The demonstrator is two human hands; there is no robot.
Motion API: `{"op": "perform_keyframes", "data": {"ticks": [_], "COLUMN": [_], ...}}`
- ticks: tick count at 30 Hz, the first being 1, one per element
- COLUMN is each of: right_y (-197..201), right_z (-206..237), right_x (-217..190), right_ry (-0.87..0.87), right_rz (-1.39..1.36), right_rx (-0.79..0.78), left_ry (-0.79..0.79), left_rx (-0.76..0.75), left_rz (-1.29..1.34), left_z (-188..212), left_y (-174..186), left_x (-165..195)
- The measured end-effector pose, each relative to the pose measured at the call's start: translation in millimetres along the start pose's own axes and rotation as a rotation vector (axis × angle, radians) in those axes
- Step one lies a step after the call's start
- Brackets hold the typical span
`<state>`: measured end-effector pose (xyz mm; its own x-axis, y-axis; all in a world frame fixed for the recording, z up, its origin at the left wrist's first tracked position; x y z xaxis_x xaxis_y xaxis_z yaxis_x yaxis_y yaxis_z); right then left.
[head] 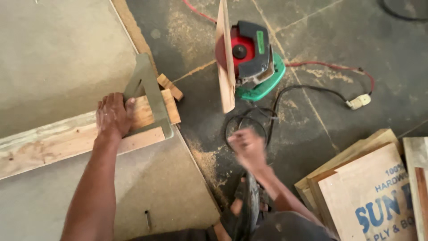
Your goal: The person uses a circular saw to cut a long wooden plank, guided by a square and small wooden blocks. They then use a chisel to clean the cut edge and a tape measure to mark a new line on the plank for another cut.
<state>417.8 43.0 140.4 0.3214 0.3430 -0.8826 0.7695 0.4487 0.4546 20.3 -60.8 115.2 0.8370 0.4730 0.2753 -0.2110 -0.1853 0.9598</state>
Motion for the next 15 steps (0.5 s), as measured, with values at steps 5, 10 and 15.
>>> {"op": "perform_keyframes", "data": {"ticks": [5, 10, 15], "right_y": [-85, -119, -121], "right_z": [-14, -59, -70], "right_x": [-30, -56, -52], "right_ry": [0.118, 0.005, -0.037], "right_rz": [-0.057, -0.123, -0.357], "right_rx": [-0.368, -0.502, -0.438], "left_ry": [-0.016, -0.006, -0.014], "left_rx": [-0.014, -0.009, 0.000], "left_rz": [-0.013, -0.020, -0.006], "left_z": [3, 5, 5], "left_y": [-3, 0, 2], "left_x": [0, -9, -10]}}
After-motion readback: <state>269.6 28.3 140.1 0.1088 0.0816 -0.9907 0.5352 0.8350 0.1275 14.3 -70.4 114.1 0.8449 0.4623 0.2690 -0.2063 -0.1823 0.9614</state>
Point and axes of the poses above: each hand's wrist, its own z-axis away from the middle knuckle, its own y-axis out of the back of the hand, x = y × z, the point moved 3 cm from there along -z, towards the middle knuckle, and after that the axes turned 1 degree about -x, right-handed, at the moved point
